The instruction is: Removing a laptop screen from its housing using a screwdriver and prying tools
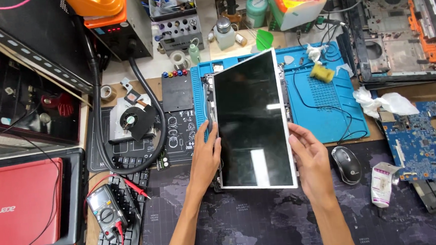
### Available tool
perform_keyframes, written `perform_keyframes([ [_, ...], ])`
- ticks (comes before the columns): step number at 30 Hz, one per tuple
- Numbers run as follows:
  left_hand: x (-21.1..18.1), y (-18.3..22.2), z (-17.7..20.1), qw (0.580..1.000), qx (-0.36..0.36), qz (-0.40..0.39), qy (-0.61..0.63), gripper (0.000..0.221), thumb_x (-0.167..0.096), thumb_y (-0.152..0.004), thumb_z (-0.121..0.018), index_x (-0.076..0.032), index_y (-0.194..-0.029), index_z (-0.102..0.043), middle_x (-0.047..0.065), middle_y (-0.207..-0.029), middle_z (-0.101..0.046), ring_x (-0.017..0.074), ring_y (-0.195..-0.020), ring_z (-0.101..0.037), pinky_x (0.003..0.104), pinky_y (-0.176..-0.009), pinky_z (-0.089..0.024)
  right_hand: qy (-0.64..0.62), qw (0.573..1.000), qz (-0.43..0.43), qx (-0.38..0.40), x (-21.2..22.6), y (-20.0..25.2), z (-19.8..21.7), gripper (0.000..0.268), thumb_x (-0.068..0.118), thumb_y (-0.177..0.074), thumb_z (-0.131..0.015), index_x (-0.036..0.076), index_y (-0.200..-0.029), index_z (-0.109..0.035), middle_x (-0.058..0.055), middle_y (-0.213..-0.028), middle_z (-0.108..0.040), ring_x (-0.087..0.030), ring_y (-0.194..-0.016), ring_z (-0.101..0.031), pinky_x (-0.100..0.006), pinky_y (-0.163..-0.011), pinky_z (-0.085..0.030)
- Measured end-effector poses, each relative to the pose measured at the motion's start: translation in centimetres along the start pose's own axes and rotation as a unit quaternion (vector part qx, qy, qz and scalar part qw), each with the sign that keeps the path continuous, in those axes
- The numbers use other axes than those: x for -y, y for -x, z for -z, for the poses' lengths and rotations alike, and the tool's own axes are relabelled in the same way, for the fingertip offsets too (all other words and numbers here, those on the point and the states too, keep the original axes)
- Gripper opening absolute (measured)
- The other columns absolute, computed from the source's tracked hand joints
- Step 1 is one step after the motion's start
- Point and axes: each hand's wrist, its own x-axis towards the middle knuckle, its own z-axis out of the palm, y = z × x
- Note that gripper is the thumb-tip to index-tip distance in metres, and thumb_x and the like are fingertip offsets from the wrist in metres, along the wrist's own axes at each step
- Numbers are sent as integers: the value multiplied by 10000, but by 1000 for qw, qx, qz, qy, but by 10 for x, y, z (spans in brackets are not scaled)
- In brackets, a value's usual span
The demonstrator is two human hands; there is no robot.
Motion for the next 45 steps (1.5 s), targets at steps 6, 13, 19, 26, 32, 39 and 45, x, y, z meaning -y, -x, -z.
perform_keyframes([
  [6, -33, -9, 50, 997, 20, 4, 75, 412, -267, -1074, -506, -27, -1387, -627, 259, -1385, -531, 451, -1306, -529, 534, -1105, -404, 47, 992, 88, 80, 12, 11, -37, 383, 72, -993, -568, -53, -1353, -610, -184, -1271, -668, -227, -1166, -645, -339, -991, -537],
  [13, -79, -19, 112, 967, 48, 82, 236, 669, -526, -1044, -297, -77, -1458, -568, 267, -1297, -632, 278, -786, -699, 391, -670, -592, 58, 969, 119, 210, 0, 14, -79, 429, 137, -1024, -531, -16, -1423, -568, -201, -1270, -631, -250, -1101, -625, -406, -1004, -530],
  [19, -84, -26, 135, 971, 66, 126, 194, 679, -596, -1016, -317, -147, -1424, -621, 260, -1264, -686, 436, -1066, -709, 547, -918, -556, 182, 916, 150, 325, -16, 2, -102, 334, 153, -1025, -572, 110, -1339, -678, -72, -1268, -694, -230, -1187, -687, -394, -1008, -541],
  [26, -61, -29, 158, 978, 5, 181, 102, 491, -445, -909, -714, -47, -1192, -668, 267, -977, -726, 453, -953, -723, 550, -825, -539, 239, 937, 124, 224, -69, -28, -89, 209, 174, -1028, -610, 97, -1162, -751, -97, -1044, -763, -220, -946, -760, -345, -832, -618],
  [32, -37, -25, 153, 977, -31, 126, 171, 229, -93, -970, -618, 47, -1149, -637, 200, -891, -664, 277, -872, -648, 494, -807, -550, 277, 932, 126, 195, -87, -34, -85, 190, 154, -1008, -645, 74, -1156, -732, -117, -1000, -744, -217, -937, -751, -346, -841, -612],
  [39, -33, -17, 145, 975, -59, 131, 168, 184, -97, -991, -588, 45, -1102, -621, 206, -833, -643, 278, -801, -665, 499, -739, -554, 337, 901, 166, 218, -88, -17, -98, 389, 336, -935, -775, 55, -1191, -695, -127, -1092, -688, -274, -1044, -720, -404, -943, -586],
  [45, -43, -7, 155, 972, -79, 117, 189, 168, -35, -981, -575, 43, -1116, -640, 188, -822, -623, 244, -776, -643, 471, -720, -570, 264, 937, 84, 214, -79, -20, -97, 247, 146, -1004, -642, 93, -1240, -696, -149, -1069, -727, -221, -935, -735, -384, -845, -599],
])
